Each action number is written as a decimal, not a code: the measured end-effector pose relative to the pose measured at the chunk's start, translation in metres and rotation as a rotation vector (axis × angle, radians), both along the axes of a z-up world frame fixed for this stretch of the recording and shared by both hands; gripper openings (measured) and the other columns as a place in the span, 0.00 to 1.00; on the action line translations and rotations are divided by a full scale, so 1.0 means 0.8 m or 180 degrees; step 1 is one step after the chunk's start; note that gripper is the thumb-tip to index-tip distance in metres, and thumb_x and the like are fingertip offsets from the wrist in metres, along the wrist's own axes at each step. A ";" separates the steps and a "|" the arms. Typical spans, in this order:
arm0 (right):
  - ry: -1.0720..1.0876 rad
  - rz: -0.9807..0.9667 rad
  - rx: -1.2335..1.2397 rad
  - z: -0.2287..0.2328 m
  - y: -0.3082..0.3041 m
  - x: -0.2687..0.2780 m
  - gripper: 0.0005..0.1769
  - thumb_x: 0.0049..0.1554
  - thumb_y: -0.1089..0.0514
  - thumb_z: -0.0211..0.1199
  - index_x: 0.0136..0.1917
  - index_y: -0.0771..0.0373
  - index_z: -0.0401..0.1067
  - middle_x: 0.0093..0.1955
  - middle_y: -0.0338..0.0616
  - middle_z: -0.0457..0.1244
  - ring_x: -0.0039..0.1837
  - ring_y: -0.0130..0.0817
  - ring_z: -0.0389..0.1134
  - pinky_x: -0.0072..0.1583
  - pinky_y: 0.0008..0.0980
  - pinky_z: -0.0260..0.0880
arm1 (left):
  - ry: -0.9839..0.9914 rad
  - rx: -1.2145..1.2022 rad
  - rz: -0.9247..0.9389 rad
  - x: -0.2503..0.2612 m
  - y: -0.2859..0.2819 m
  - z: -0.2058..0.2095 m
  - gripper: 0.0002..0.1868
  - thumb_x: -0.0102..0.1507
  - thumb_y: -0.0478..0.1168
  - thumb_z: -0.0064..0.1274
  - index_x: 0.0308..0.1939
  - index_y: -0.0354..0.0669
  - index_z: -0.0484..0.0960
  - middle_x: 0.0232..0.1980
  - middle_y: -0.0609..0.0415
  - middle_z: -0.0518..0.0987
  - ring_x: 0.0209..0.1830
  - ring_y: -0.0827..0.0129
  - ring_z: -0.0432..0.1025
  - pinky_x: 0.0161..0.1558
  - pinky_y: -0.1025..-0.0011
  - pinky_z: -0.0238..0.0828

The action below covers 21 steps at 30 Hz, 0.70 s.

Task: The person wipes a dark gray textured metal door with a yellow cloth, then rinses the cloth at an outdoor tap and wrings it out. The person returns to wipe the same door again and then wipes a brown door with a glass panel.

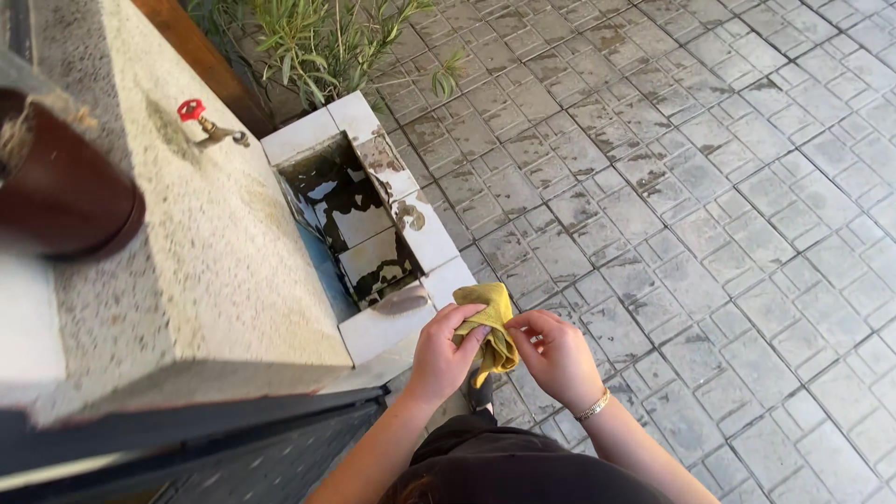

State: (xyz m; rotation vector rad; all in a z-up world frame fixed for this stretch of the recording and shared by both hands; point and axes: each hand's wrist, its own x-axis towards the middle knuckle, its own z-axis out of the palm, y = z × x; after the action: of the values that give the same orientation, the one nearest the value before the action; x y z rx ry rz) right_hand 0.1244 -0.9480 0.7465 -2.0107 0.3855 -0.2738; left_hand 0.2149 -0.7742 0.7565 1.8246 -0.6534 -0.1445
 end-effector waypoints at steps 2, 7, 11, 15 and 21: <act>0.0086 0.0068 -0.0003 0.001 -0.017 0.037 0.04 0.56 0.59 0.66 0.45 0.58 0.79 0.46 0.42 0.72 0.43 0.37 0.76 0.44 0.30 0.78 | -0.0012 0.0020 0.0031 0.035 -0.018 0.001 0.14 0.61 0.34 0.61 0.50 0.38 0.85 0.37 0.46 0.81 0.37 0.56 0.78 0.41 0.65 0.73; 0.0279 0.0469 0.0280 0.009 -0.058 0.116 0.14 0.50 0.61 0.67 0.52 0.60 0.76 0.52 0.48 0.70 0.47 0.43 0.77 0.46 0.35 0.80 | 0.0066 0.0008 0.0198 0.103 -0.060 0.008 0.14 0.61 0.34 0.61 0.51 0.38 0.85 0.36 0.46 0.80 0.36 0.57 0.77 0.39 0.64 0.72; 0.0344 0.0568 0.0067 -0.025 -0.110 0.191 0.12 0.52 0.61 0.67 0.51 0.59 0.78 0.49 0.47 0.71 0.47 0.42 0.77 0.46 0.35 0.80 | 0.0154 0.0116 0.0356 0.153 -0.100 0.004 0.14 0.62 0.36 0.60 0.51 0.38 0.85 0.37 0.47 0.81 0.35 0.58 0.76 0.38 0.64 0.71; 0.0455 0.0529 0.0033 -0.033 -0.177 0.270 0.08 0.56 0.58 0.65 0.50 0.58 0.78 0.47 0.48 0.72 0.49 0.45 0.76 0.49 0.36 0.80 | -0.0042 0.0397 0.0499 0.206 -0.142 -0.022 0.15 0.62 0.41 0.62 0.52 0.44 0.85 0.39 0.49 0.81 0.39 0.55 0.78 0.40 0.64 0.73; 0.0605 0.0982 0.1277 -0.105 -0.262 0.392 0.10 0.64 0.60 0.54 0.55 0.62 0.73 0.48 0.41 0.68 0.51 0.30 0.68 0.54 0.31 0.75 | -0.0378 0.1062 0.0939 0.265 -0.199 -0.036 0.16 0.61 0.43 0.59 0.54 0.54 0.84 0.41 0.56 0.80 0.42 0.55 0.79 0.43 0.61 0.76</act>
State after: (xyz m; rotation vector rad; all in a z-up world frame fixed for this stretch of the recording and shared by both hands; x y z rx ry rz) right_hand 0.4379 -1.1573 0.6627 -1.6712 0.2211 0.1779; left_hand 0.4266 -0.9336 0.7276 2.2433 -0.4525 0.0562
